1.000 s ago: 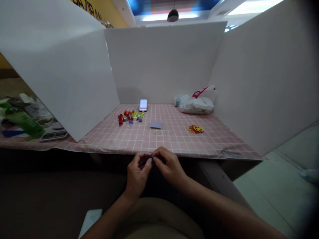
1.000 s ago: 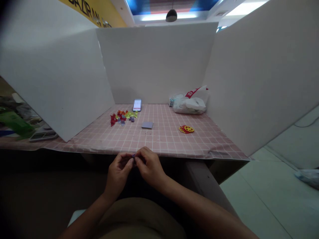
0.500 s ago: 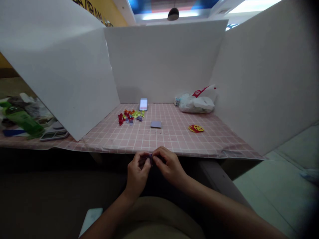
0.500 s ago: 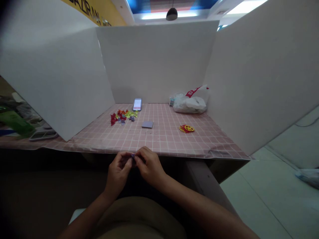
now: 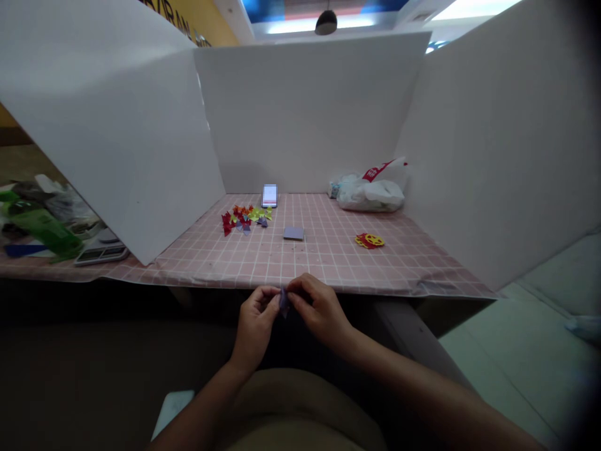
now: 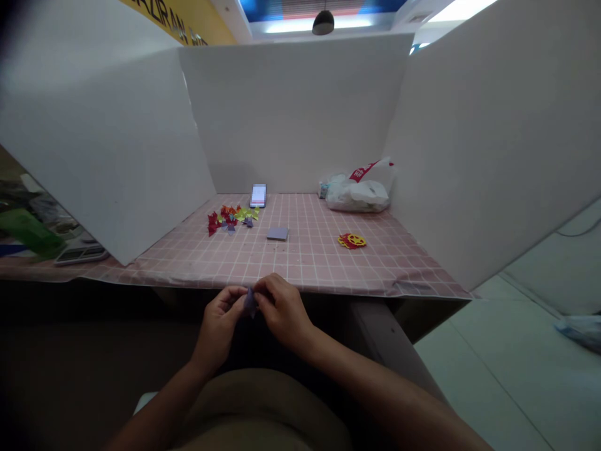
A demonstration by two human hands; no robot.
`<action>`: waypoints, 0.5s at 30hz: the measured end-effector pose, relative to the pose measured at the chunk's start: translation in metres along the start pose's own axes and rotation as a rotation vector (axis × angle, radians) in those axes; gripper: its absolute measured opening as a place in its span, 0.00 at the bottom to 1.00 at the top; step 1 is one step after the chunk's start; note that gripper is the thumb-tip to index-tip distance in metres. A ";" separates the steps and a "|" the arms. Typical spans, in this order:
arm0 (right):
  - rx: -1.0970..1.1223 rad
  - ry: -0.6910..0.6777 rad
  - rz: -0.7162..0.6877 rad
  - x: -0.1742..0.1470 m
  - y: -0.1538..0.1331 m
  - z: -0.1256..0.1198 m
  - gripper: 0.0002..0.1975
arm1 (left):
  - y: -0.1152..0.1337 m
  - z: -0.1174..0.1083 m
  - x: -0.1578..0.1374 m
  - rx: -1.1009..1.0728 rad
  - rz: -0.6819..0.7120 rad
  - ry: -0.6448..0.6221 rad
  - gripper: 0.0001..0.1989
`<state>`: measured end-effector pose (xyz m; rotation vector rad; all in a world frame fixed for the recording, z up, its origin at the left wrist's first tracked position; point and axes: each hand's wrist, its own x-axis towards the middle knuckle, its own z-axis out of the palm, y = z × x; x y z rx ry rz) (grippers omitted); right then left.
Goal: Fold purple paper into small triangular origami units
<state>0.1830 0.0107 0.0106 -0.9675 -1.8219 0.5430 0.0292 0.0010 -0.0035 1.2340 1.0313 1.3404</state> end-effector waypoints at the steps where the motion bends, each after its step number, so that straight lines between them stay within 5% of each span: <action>1: -0.012 0.003 -0.006 0.000 0.000 0.000 0.06 | 0.000 -0.001 0.000 -0.015 -0.012 -0.015 0.08; 15: -0.277 -0.007 -0.184 -0.003 0.008 0.004 0.06 | 0.002 0.000 -0.002 0.075 0.043 -0.008 0.09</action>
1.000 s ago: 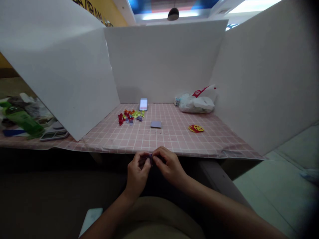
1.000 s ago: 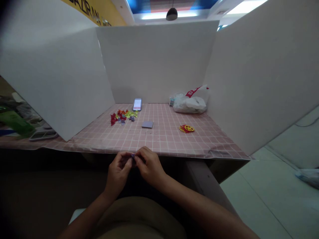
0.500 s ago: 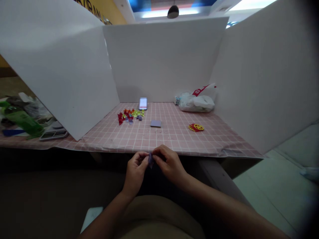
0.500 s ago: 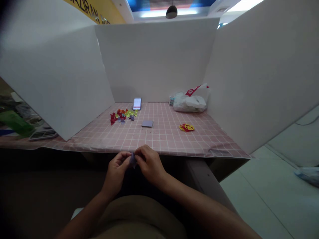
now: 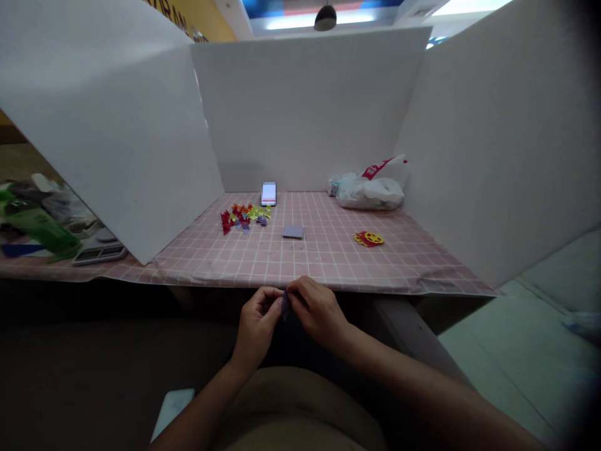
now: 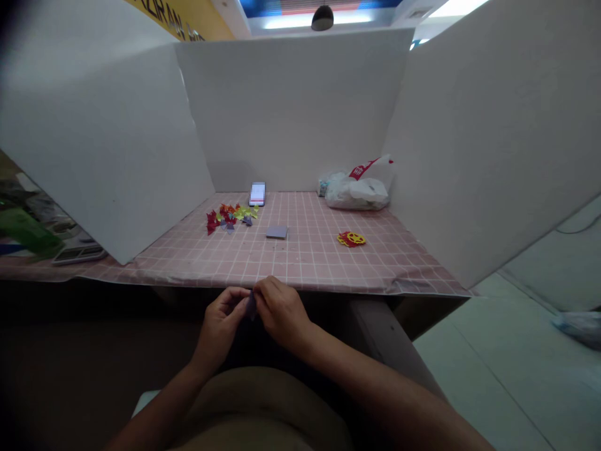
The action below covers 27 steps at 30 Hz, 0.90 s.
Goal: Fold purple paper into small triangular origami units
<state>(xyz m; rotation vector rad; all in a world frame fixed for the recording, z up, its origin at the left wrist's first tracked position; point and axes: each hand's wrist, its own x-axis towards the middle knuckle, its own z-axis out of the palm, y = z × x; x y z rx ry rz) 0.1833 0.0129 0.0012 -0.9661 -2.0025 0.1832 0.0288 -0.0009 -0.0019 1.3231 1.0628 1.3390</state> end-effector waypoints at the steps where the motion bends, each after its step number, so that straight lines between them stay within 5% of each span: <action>1: -0.012 0.002 -0.008 0.000 0.000 0.001 0.06 | -0.001 0.000 0.000 -0.004 0.005 0.004 0.09; 27: -0.051 0.003 -0.009 -0.003 0.002 0.002 0.08 | -0.005 0.001 -0.002 0.021 0.060 -0.001 0.07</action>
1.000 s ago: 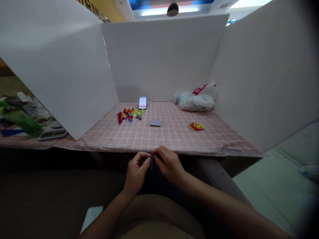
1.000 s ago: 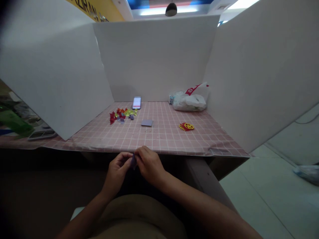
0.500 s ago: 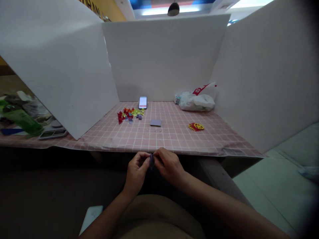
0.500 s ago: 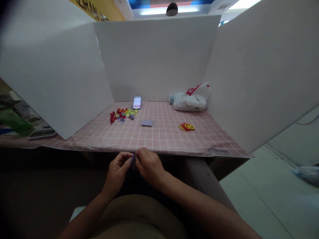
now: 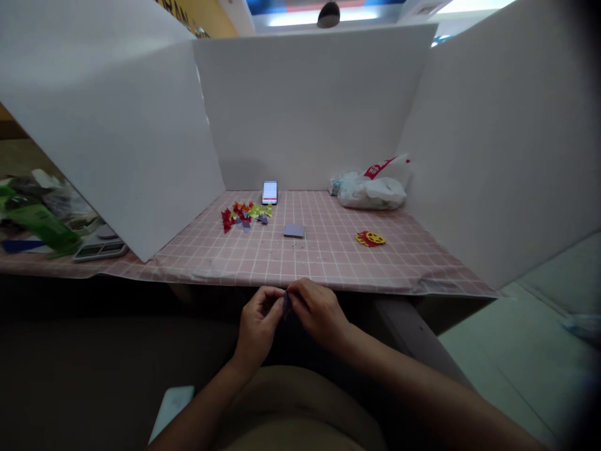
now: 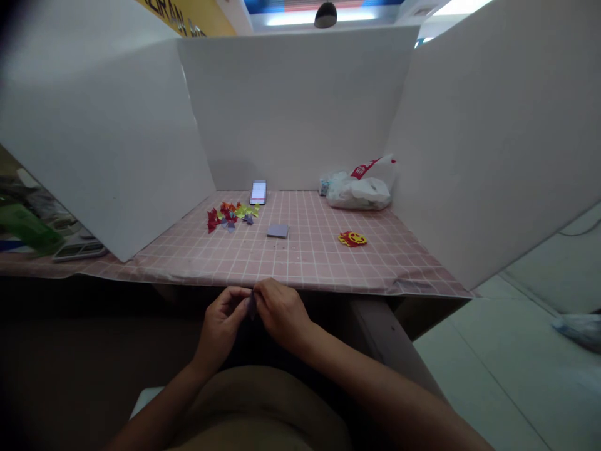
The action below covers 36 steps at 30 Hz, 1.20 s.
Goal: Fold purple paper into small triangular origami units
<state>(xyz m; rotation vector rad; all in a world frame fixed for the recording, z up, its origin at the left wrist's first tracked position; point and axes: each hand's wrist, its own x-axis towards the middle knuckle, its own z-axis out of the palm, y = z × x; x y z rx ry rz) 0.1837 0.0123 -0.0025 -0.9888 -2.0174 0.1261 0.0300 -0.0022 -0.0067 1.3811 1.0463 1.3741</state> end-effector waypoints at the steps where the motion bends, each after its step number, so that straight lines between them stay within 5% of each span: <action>1: -0.014 -0.001 0.003 0.000 0.001 0.000 0.07 | 0.000 0.000 0.000 0.002 0.003 0.001 0.07; 20: 0.116 0.072 -0.012 0.002 -0.004 -0.003 0.06 | -0.002 -0.002 -0.001 -0.208 0.016 -0.041 0.05; 28: 0.122 0.059 -0.046 0.002 -0.001 -0.003 0.05 | -0.003 -0.004 0.000 -0.148 0.012 -0.001 0.11; 36: 0.122 0.052 -0.072 0.000 0.003 0.001 0.05 | -0.003 -0.005 -0.001 -0.093 0.024 -0.054 0.05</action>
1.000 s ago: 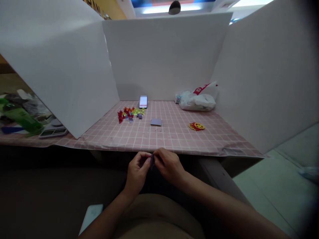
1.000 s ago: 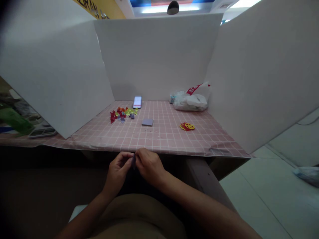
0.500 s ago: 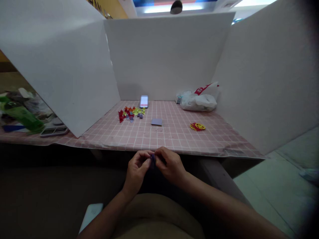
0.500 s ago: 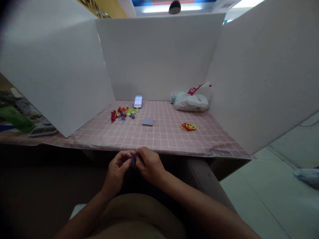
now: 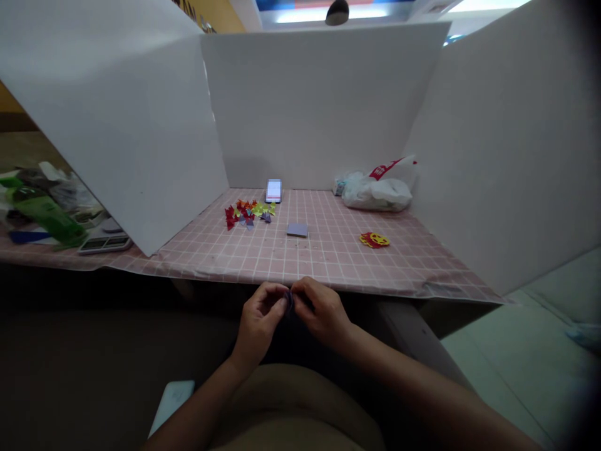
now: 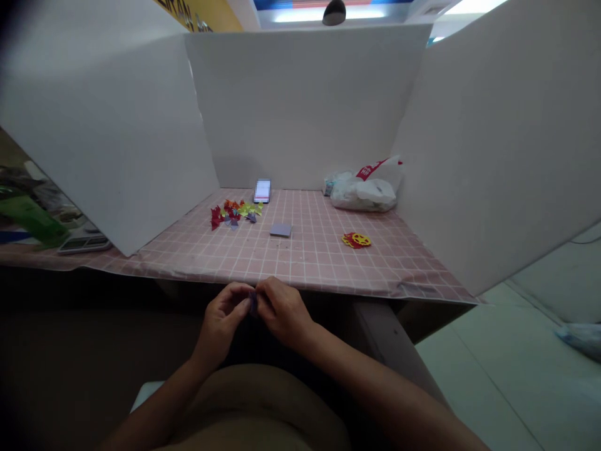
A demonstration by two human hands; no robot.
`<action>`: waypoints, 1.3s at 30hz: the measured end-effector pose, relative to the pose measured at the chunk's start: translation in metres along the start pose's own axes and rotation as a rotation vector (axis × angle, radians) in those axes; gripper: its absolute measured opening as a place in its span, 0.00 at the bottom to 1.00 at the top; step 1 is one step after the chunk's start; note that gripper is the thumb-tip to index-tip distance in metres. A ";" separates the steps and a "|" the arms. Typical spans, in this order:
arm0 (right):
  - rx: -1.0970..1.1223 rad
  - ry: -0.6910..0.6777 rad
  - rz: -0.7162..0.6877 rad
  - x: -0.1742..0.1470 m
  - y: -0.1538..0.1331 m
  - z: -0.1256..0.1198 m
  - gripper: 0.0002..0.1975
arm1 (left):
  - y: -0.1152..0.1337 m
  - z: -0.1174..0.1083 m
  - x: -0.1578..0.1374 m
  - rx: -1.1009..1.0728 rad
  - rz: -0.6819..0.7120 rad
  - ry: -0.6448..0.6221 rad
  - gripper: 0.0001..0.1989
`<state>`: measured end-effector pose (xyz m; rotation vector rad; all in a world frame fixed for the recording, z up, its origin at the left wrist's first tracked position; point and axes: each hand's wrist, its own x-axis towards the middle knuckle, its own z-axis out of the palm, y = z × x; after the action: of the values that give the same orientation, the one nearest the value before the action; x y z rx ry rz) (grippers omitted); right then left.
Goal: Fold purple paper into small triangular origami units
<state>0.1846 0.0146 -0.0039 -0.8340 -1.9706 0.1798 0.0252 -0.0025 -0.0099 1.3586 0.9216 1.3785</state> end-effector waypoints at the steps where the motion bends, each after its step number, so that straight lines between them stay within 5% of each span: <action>1: 0.003 0.001 -0.002 0.000 0.000 0.000 0.05 | 0.000 0.000 0.000 0.003 0.006 0.005 0.06; 25: 0.036 -0.027 -0.013 0.002 0.000 -0.001 0.05 | 0.002 -0.014 0.008 0.303 0.230 -0.123 0.05; 39: 0.112 -0.128 0.000 0.006 0.002 -0.008 0.05 | 0.020 -0.032 0.016 0.584 0.391 -0.412 0.08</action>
<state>0.1904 0.0183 0.0034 -0.7660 -2.0591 0.3481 -0.0081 0.0117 0.0101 2.2649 0.8310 1.0640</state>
